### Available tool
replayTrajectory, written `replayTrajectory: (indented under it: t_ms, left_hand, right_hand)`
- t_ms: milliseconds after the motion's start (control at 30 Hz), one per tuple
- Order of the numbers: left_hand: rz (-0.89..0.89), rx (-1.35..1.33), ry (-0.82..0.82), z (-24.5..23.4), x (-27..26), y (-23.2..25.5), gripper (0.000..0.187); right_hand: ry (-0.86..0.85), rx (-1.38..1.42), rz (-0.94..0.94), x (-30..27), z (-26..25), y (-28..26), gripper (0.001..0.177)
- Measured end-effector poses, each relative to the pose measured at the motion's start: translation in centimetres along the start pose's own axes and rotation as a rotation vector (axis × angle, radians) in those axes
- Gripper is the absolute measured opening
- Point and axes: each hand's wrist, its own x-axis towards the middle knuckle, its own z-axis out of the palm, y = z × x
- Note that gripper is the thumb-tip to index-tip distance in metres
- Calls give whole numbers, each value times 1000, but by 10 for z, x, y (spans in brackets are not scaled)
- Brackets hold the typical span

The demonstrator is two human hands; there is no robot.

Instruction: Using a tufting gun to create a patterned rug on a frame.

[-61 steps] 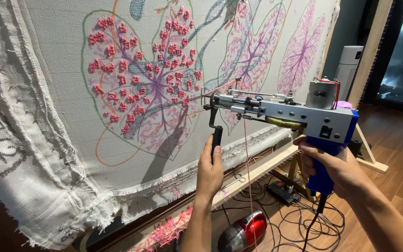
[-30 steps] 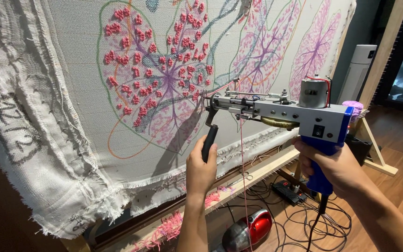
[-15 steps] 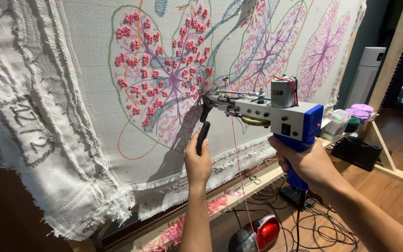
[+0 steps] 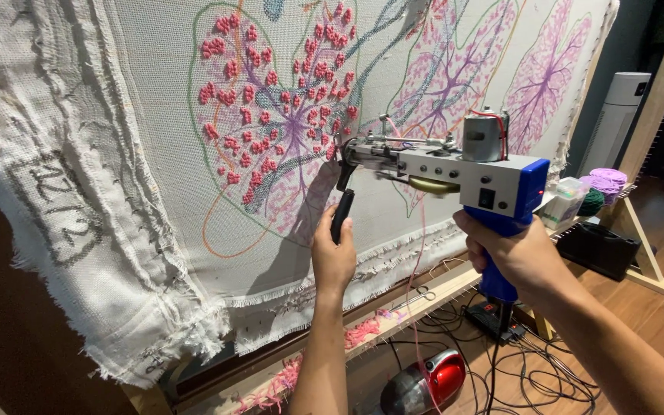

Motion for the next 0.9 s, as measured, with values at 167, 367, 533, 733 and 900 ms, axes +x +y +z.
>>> replayTrajectory:
  t_ms: [167, 367, 533, 733, 900]
  left_hand:
    - [-294, 35, -352, 14, 27, 12, 34]
    - [-486, -305, -651, 43, 32, 41, 48]
    - [-514, -448, -749, 53, 25, 42, 38]
    - [-529, -391, -744, 51, 22, 58, 40]
    - [-482, -232, -758, 52, 21, 66, 20]
  right_hand:
    - [-89, 21, 143, 9, -40, 5, 24]
    - [-121, 107, 70, 1, -73, 5, 24]
    - [-91, 48, 110, -7, -89, 0, 19]
    - [-116, 49, 5, -15, -94, -7, 28]
    - [-138, 66, -57, -19, -96, -10, 23]
